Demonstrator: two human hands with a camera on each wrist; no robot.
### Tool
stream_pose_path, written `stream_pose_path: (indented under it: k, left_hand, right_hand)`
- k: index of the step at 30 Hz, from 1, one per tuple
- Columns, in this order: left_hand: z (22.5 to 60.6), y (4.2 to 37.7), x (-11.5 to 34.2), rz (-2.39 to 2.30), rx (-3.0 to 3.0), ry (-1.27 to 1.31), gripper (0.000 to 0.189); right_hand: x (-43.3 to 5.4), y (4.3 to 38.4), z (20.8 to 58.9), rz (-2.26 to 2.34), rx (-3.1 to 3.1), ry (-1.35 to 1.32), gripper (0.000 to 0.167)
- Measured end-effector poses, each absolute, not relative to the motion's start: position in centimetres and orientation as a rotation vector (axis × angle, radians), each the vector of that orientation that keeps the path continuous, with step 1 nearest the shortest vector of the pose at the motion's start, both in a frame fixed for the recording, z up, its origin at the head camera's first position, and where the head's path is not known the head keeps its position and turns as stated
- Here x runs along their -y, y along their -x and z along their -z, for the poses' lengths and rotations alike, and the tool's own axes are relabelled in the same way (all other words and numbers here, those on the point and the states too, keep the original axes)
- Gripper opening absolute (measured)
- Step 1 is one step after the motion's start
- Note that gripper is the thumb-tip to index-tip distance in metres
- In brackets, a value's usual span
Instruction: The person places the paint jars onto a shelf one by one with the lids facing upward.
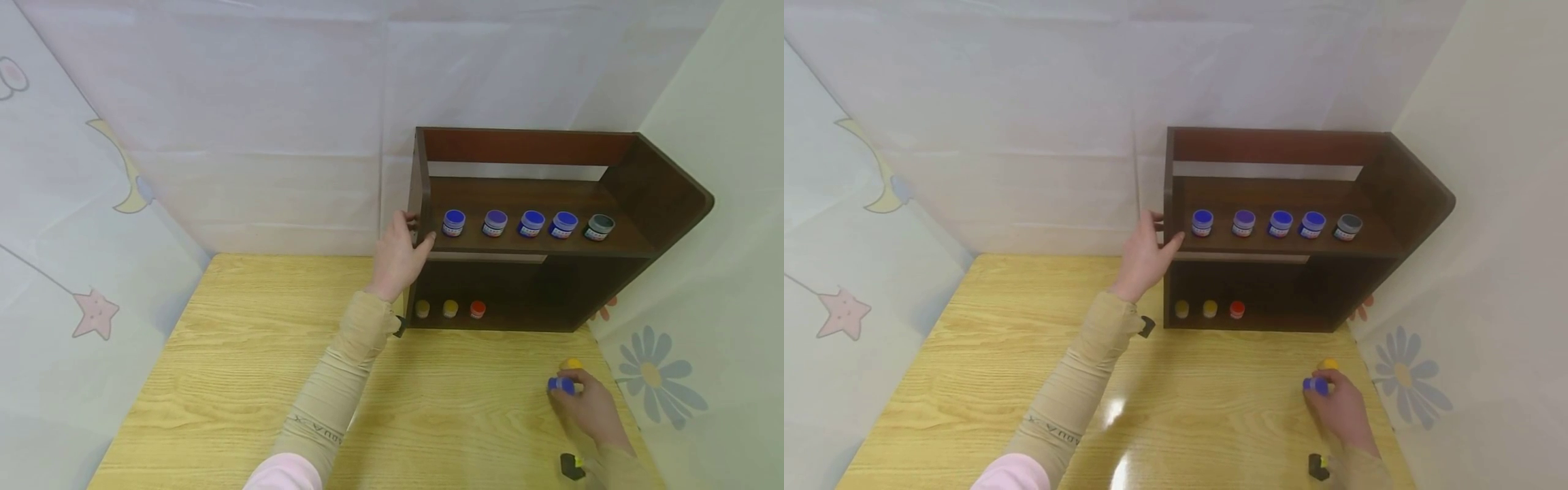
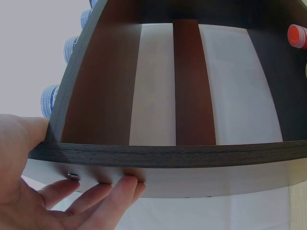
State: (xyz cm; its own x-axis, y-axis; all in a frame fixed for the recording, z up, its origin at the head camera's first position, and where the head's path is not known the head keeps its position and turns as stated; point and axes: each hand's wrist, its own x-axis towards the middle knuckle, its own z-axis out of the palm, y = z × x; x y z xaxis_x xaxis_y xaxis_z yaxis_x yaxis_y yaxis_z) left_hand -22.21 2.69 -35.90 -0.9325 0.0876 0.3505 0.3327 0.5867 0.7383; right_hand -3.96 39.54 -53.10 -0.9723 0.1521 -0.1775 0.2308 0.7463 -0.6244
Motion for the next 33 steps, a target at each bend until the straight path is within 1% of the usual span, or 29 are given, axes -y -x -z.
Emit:
stream_pose_path:
  k: [6, 13, 18, 27, 33]
  left_hand:
    - [35.9, 22.2, -2.7, 1.257, 2.553, 0.338, 0.048]
    - [35.9, 22.2, -2.7, 1.253, 2.565, 0.325, 0.048]
    - [35.9, 22.2, -2.7, 1.256, 2.565, 0.322, 0.048]
    - [35.9, 22.2, -2.7, 1.272, 2.556, 0.330, 0.047]
    - [35.9, 22.2, -2.7, 1.274, 2.557, 0.330, 0.048]
  right_hand:
    - [-39.1, 4.0, 52.7, 1.114, -2.864, -0.252, 0.044]
    - [-38.7, 4.5, 52.2, 1.137, -3.000, -0.161, 0.032]
    - [-38.4, 4.9, 52.0, 1.168, -3.092, -0.118, 0.031]
    - [-37.9, 5.2, 51.5, 1.175, -3.118, -0.189, 0.037]
    - [-37.9, 5.4, 51.3, 1.193, -3.094, -0.244, 0.036]
